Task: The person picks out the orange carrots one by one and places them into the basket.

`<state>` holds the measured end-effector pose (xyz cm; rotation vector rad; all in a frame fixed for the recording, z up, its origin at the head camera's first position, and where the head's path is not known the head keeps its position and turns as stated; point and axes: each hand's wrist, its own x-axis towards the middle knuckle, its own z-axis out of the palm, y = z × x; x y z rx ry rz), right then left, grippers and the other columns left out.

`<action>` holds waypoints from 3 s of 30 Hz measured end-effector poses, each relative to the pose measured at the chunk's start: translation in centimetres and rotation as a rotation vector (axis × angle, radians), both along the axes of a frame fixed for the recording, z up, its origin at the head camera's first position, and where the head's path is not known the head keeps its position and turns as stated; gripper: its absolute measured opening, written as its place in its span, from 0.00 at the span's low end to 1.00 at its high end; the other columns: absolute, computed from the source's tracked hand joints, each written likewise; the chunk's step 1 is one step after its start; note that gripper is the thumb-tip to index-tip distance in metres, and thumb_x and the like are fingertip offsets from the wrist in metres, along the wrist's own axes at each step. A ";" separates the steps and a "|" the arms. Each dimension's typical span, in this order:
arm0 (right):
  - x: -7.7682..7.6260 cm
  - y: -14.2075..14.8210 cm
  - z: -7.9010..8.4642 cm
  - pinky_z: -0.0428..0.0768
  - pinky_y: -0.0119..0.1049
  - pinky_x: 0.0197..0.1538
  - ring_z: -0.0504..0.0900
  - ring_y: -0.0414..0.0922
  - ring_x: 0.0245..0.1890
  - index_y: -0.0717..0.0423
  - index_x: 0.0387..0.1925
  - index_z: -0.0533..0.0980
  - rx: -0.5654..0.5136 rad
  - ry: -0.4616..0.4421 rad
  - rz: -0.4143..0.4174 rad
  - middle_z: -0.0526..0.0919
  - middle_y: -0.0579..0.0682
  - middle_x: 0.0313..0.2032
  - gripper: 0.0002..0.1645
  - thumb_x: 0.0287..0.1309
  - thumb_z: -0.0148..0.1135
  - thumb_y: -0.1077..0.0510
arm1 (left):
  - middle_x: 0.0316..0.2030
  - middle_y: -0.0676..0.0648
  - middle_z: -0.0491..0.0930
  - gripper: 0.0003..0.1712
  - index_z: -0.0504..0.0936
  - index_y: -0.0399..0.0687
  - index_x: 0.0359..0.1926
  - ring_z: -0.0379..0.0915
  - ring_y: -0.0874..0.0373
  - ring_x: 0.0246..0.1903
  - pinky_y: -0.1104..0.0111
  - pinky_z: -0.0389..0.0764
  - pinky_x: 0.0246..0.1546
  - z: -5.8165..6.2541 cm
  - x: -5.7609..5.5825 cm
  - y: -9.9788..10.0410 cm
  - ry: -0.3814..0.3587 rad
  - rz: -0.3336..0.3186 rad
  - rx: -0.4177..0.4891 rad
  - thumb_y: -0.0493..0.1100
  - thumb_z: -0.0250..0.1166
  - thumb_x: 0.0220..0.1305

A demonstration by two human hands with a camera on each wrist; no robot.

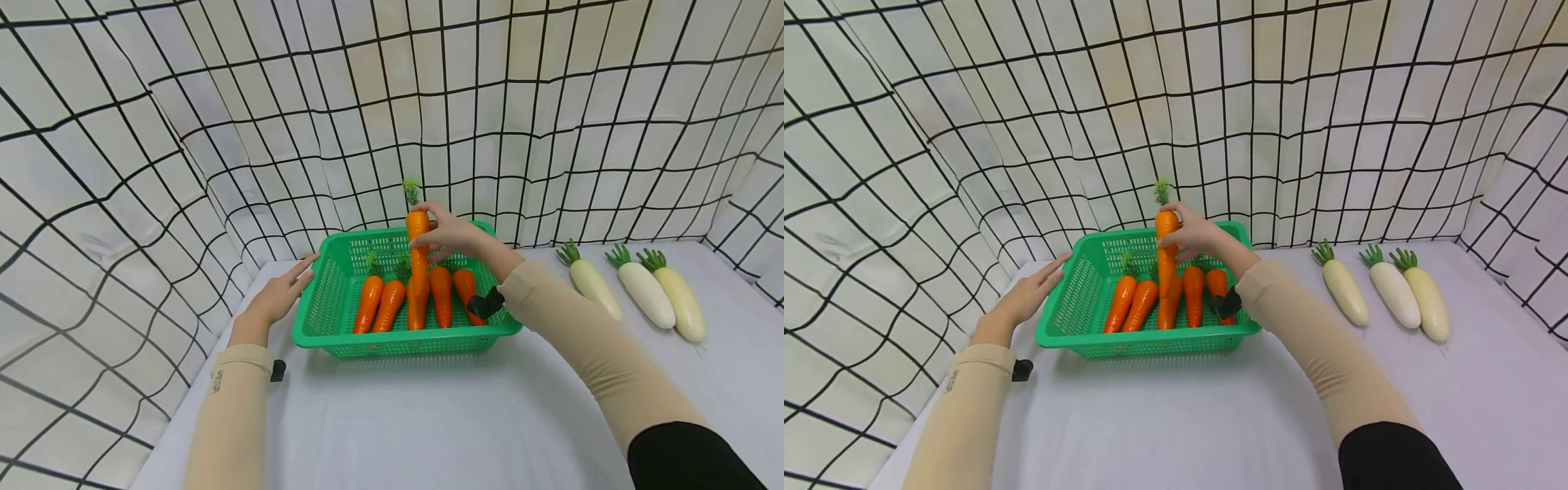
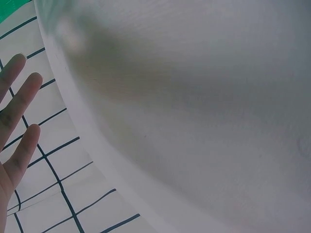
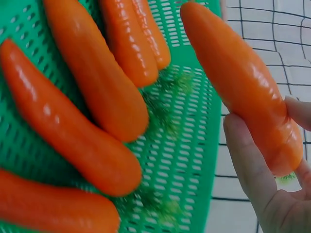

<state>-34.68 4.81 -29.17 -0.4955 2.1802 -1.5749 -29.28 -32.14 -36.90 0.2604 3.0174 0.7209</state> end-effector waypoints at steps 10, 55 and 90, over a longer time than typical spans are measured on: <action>-0.7 -2.8 -2.2 0.82 0.55 0.54 0.82 0.52 0.36 0.46 0.77 0.54 -0.013 -0.060 -0.023 0.73 0.64 0.58 0.44 0.69 0.64 0.66 | 0.65 0.27 0.71 0.39 0.48 0.63 0.83 0.75 0.32 0.57 0.32 0.71 0.55 0.1 0.2 0.0 0.004 0.000 -0.004 0.70 0.35 0.79; -1.4 -10.9 -4.8 0.78 0.46 0.54 0.78 0.50 0.46 0.55 0.78 0.57 0.275 0.104 0.137 0.72 0.62 0.63 0.42 0.70 0.65 0.60 | 0.66 0.28 0.71 0.38 0.48 0.67 0.83 0.76 0.35 0.56 0.34 0.70 0.57 -0.1 0.3 0.2 -0.004 0.016 0.042 0.70 0.34 0.79; -0.5 -10.7 -4.5 0.77 0.43 0.57 0.76 0.51 0.58 0.54 0.68 0.75 0.643 0.468 0.381 0.78 0.57 0.59 0.22 0.77 0.55 0.60 | 0.65 0.30 0.73 0.38 0.49 0.69 0.83 0.77 0.37 0.55 0.37 0.73 0.54 0.1 0.2 0.5 -0.002 0.007 0.033 0.71 0.34 0.78</action>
